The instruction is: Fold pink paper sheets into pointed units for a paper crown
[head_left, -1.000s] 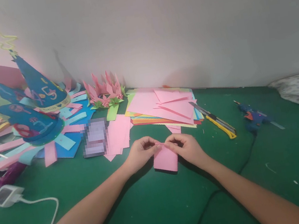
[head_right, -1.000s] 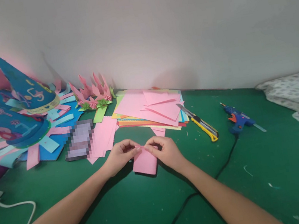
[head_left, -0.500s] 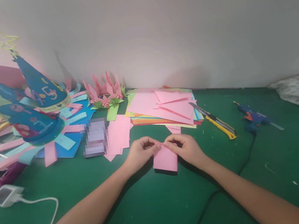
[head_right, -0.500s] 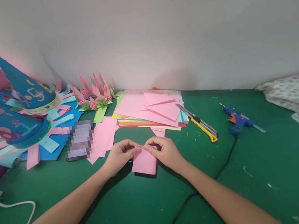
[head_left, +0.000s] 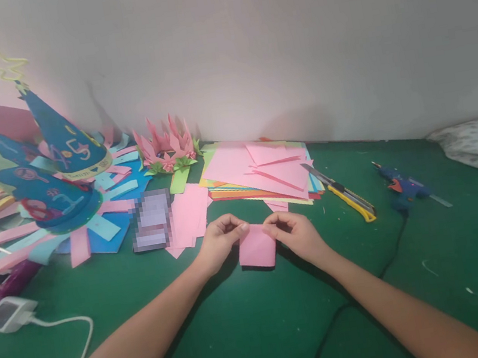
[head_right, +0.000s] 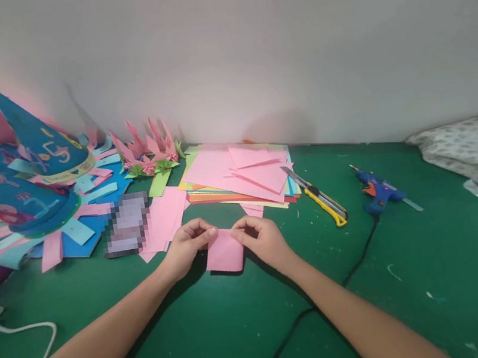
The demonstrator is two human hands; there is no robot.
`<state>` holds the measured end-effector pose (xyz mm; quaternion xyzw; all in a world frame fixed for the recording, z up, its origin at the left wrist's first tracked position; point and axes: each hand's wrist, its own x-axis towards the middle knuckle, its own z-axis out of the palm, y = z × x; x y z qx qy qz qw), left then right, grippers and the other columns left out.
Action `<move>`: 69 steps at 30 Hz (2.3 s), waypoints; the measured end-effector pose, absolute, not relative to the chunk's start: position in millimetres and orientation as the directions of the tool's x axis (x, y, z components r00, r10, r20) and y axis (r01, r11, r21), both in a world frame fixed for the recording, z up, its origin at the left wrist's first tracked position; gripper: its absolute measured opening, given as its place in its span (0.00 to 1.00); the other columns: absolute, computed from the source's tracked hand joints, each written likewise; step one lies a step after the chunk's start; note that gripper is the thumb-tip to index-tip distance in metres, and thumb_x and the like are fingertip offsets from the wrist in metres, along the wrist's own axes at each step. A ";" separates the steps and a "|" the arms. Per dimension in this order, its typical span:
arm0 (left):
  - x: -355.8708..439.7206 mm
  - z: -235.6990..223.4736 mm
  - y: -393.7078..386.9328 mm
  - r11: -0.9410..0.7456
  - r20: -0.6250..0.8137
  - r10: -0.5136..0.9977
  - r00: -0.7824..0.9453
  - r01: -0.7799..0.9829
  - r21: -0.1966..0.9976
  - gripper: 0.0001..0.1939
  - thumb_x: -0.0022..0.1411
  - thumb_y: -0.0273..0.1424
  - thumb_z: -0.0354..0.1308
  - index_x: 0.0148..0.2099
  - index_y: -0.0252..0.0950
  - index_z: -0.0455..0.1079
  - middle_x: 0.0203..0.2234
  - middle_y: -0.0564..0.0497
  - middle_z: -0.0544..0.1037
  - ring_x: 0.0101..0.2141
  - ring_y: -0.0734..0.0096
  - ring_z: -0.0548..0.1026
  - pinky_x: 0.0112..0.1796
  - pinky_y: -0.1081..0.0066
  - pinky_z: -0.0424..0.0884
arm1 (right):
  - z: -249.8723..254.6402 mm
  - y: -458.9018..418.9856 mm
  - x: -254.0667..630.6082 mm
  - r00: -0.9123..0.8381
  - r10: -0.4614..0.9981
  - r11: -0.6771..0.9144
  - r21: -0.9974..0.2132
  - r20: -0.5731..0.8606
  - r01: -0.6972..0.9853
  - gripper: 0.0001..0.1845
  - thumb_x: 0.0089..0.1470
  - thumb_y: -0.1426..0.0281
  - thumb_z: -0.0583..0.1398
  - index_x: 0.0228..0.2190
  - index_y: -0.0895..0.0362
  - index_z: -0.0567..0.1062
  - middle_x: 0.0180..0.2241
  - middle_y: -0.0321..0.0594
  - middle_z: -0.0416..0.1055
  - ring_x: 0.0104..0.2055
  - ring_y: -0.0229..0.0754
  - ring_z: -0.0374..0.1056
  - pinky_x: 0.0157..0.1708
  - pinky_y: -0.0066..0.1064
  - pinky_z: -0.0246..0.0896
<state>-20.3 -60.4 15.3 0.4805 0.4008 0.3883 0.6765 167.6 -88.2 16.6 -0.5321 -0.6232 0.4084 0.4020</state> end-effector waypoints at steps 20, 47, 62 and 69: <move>-18.2 17.8 -62.2 0.212 -0.132 0.941 0.312 -0.238 0.948 0.20 0.47 0.41 0.66 0.26 0.34 0.60 0.24 0.54 0.73 0.24 0.79 0.66 0.27 0.77 0.60 | 22.2 -83.9 168.1 -0.053 0.994 -0.099 -0.995 -0.099 0.002 0.16 0.44 0.58 0.65 0.21 0.58 0.71 0.21 0.32 0.64 0.24 0.33 0.58 0.27 0.27 0.56; -15.3 15.5 -61.4 0.230 -0.178 0.960 0.216 -0.250 0.940 0.21 0.43 0.42 0.67 0.26 0.34 0.61 0.24 0.54 0.72 0.25 0.78 0.67 0.29 0.75 0.65 | 16.3 -86.6 161.5 -0.051 0.989 -0.124 -0.968 -0.139 0.218 0.18 0.48 0.56 0.61 0.19 0.56 0.64 0.08 0.26 0.59 0.11 0.30 0.52 0.15 0.23 0.49; -15.7 8.2 -59.9 0.009 -0.007 0.988 0.154 -0.012 1.000 0.13 0.54 0.38 0.58 0.27 0.35 0.60 0.24 0.55 0.70 0.27 0.76 0.67 0.31 0.75 0.64 | 16.6 -86.8 161.0 -0.096 0.980 -0.136 -0.935 -0.176 0.328 0.18 0.47 0.59 0.61 0.17 0.55 0.63 0.07 0.27 0.61 0.10 0.31 0.54 0.16 0.23 0.51; -21.1 7.3 -56.7 -0.154 0.094 0.972 0.217 0.279 0.948 0.05 0.59 0.32 0.52 0.32 0.36 0.64 0.25 0.54 0.71 0.28 0.74 0.70 0.31 0.74 0.64 | 16.8 -87.9 160.7 -0.096 0.982 -0.120 -0.926 -0.164 0.359 0.18 0.48 0.59 0.60 0.17 0.54 0.62 0.07 0.26 0.60 0.10 0.31 0.55 0.16 0.23 0.51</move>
